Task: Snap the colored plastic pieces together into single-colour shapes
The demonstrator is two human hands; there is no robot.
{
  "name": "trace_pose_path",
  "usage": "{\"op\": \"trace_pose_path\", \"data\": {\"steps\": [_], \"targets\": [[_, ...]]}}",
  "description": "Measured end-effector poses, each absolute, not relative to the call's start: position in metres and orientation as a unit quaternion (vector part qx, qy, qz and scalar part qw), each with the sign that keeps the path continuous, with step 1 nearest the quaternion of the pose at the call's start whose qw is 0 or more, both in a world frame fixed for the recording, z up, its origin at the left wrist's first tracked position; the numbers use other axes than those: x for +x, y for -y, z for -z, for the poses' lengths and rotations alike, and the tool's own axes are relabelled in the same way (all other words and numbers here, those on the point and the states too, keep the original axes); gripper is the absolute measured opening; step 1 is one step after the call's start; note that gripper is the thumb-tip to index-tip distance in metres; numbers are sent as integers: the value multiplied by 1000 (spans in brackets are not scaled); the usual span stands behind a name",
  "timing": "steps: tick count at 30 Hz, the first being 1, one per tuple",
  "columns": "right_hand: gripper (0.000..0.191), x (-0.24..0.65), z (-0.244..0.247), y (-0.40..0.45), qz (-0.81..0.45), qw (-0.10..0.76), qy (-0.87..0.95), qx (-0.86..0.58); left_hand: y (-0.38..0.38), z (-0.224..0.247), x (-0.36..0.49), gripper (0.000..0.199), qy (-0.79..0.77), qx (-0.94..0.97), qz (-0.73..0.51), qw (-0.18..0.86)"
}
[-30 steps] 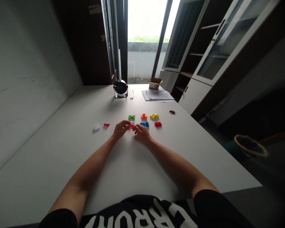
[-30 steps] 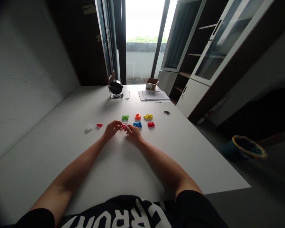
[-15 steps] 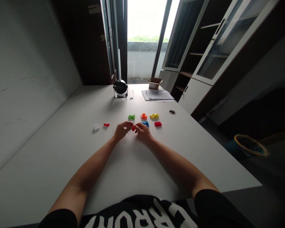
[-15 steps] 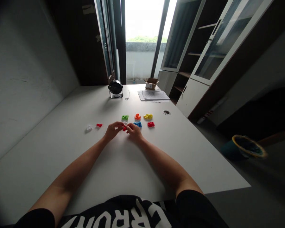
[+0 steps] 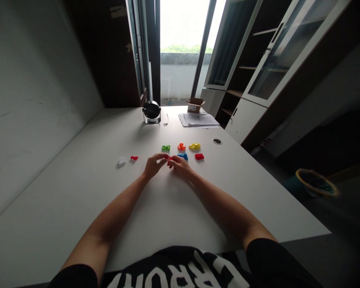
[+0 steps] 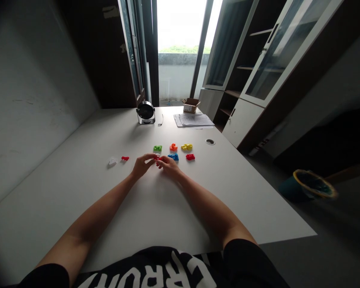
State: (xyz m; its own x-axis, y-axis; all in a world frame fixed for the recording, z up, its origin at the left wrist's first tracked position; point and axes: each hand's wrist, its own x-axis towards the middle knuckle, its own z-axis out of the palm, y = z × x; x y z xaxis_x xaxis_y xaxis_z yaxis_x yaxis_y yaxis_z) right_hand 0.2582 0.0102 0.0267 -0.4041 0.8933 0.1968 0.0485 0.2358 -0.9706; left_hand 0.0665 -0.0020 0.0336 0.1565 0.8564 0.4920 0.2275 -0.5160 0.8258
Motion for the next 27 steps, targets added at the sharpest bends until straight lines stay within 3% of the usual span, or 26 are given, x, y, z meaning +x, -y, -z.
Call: {"op": "trace_pose_path", "data": {"steps": [16,27], "targets": [[43,256,-16,-14,-511,468,626,-357,-4,-23,60,22,-401,737,-501,214],[39,257,-9,-16,-495,476,636,-351,-7,-20,58,22,-423,724,-484,250]]}}
